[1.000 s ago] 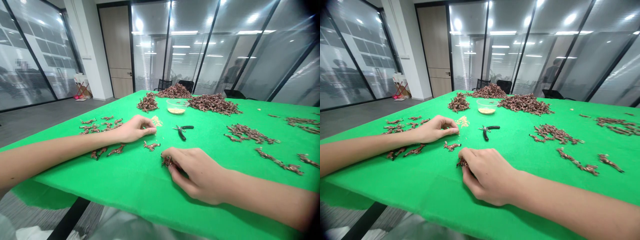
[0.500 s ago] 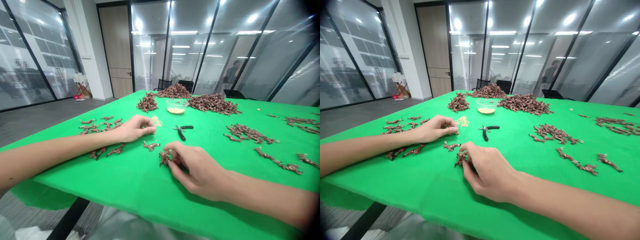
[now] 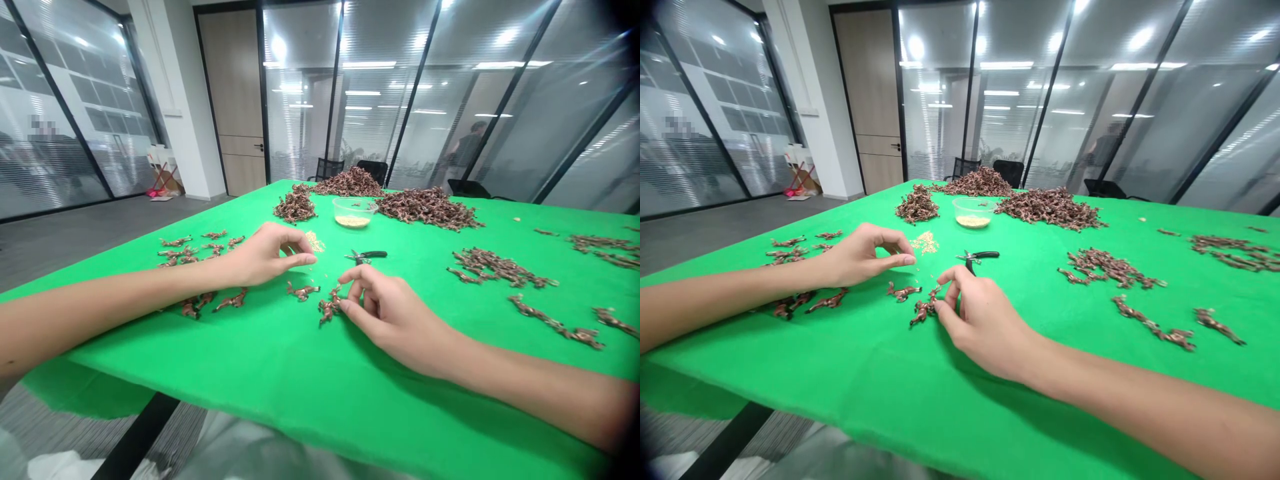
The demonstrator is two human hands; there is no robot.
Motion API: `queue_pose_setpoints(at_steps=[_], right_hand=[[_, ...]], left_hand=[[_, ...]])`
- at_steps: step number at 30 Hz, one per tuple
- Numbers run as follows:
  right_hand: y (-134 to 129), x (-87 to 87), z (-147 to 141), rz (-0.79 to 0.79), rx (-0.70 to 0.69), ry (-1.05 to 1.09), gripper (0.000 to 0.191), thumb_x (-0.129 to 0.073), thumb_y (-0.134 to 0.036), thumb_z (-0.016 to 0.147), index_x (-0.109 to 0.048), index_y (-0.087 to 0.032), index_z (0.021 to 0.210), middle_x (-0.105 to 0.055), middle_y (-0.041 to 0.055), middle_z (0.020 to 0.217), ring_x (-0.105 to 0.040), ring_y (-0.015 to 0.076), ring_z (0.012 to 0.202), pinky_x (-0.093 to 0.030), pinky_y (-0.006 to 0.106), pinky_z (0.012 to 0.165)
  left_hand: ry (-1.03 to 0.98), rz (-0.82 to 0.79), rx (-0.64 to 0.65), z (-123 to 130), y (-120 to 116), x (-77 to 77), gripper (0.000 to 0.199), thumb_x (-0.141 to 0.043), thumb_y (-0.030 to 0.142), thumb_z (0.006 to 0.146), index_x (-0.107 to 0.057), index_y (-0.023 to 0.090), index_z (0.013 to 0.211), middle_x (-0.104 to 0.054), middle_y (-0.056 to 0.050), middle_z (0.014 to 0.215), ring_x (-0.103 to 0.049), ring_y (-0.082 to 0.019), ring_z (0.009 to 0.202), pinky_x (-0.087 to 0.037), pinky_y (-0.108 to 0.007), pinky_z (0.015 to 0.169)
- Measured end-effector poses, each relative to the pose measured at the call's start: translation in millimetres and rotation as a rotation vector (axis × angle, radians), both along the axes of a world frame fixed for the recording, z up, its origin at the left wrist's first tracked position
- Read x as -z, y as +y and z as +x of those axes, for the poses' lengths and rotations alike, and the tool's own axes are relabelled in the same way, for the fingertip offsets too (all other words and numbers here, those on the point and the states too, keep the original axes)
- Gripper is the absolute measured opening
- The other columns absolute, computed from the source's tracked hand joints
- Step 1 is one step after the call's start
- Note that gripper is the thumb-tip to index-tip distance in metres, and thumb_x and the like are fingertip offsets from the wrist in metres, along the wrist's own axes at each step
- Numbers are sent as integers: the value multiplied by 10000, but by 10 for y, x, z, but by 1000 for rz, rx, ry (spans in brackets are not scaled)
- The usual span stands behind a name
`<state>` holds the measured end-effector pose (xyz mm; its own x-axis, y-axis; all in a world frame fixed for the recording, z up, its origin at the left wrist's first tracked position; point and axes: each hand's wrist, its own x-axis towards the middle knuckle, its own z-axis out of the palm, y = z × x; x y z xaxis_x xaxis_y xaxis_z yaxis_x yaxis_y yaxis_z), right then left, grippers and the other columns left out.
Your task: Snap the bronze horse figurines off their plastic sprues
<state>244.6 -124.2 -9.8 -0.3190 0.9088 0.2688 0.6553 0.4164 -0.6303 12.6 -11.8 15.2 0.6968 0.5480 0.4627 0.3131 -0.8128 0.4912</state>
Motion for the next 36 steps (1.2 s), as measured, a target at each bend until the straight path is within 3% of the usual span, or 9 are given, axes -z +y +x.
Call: queue_pose_setpoints(at_steps=[7,12,17,28,36], right_hand=[[28,5,5,8,20,-40,160,-558,-238,956,-528,-179,1102,-599,-44,729,-483,117,570,-338,277,552],[14,9,5,27,1,-68,137,-548,-221,950,-523,-169,1075,-583,-45,711,-472,121,576,-339,286,571],[12,19,1,32,-17,-84,131,-531,-231,959,-520,-168,1074,-571,-43,704,-471,122,574,-338,288,571],[-10,2,0,58,-29,-95,138,-527,-209,957,-519,-162,1086,-566,-33,704,-473,133,587,-337,290,577],[5,6,28,69,22,-33,298,-528,-212,986,-473,-162,1275,-598,-9,836,-508,132,632,-375,288,609]], left_hand=[[65,156,-13,-32,96,21,190,-666,319,940,-713,147,875,-734,-5,793,-653,-114,714,-470,-216,694],[245,318,-109,-107,231,40,224,-647,370,949,-701,162,885,-732,-21,829,-657,-151,755,-436,-253,709],[399,364,-160,-132,240,56,221,-637,384,947,-733,193,890,-748,-32,855,-672,-184,782,-421,-279,722],[376,321,-154,-133,258,53,161,-653,325,918,-761,205,916,-776,-36,930,-703,-187,834,-460,-274,774],[227,315,-100,-128,248,21,156,-709,325,903,-757,178,879,-776,-42,868,-701,-170,778,-466,-256,738]])
